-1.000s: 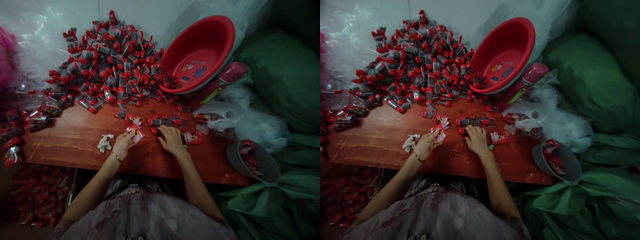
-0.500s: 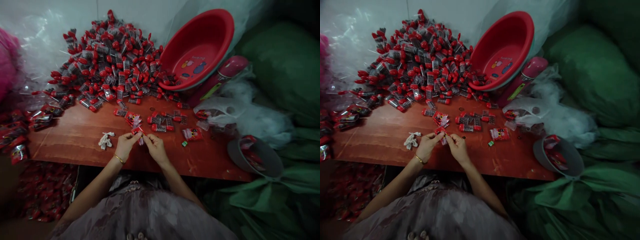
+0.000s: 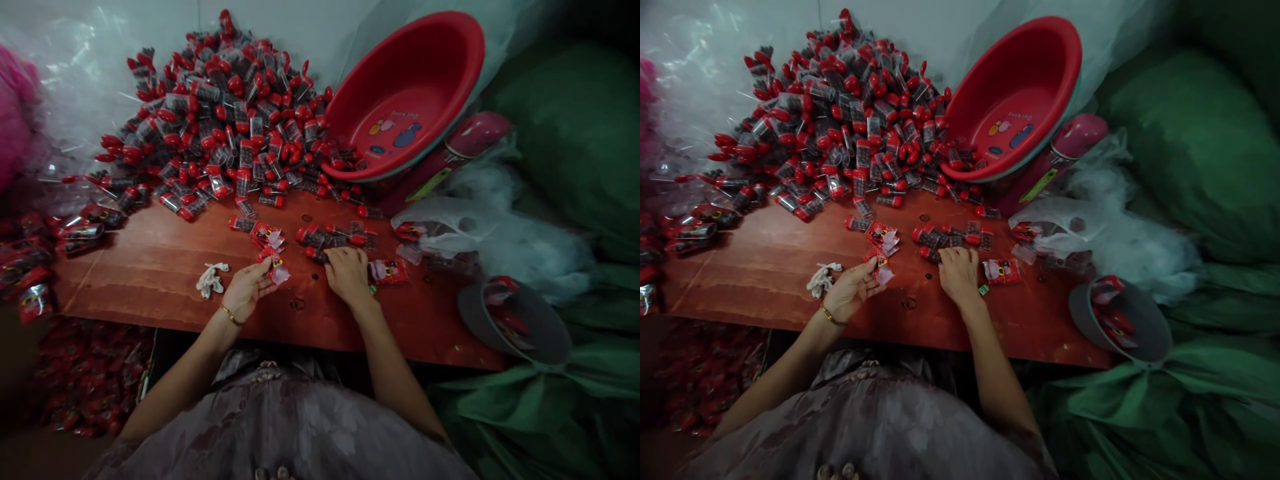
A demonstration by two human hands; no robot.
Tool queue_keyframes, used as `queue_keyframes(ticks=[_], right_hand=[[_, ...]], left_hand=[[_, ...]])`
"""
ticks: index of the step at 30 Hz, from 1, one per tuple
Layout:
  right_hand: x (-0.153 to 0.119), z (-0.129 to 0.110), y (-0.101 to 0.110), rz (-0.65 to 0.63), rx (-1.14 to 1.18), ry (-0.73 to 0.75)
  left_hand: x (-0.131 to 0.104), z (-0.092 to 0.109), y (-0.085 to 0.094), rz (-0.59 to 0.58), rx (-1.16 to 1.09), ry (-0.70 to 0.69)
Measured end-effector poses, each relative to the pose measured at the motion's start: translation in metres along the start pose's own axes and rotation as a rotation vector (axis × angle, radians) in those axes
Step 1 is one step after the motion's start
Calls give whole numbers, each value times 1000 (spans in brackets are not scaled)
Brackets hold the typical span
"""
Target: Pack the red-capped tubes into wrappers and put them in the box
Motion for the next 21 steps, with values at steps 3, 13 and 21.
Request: queue_keyframes(ticks=[3,13,21], right_hand=[[-9,-8,4,49,134,42],[-67,-64,13,-175,1362,-226],[-59,-72,-2,-247,1497,-364]], left_hand=[[-1,0,-2,5,-18,2],[-6,0,-4,12,51,-110],[-12,1,-8,13,75,-245]])
Point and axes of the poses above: each hand's wrist, its own x-axis towards the middle knuckle, its own y-axis out of the back of the hand, z = x × y, the point moved 5 cm from there along x, towards the middle knuckle, and after that the axes turned 5 degrees about -z, right-handed, at the moved point
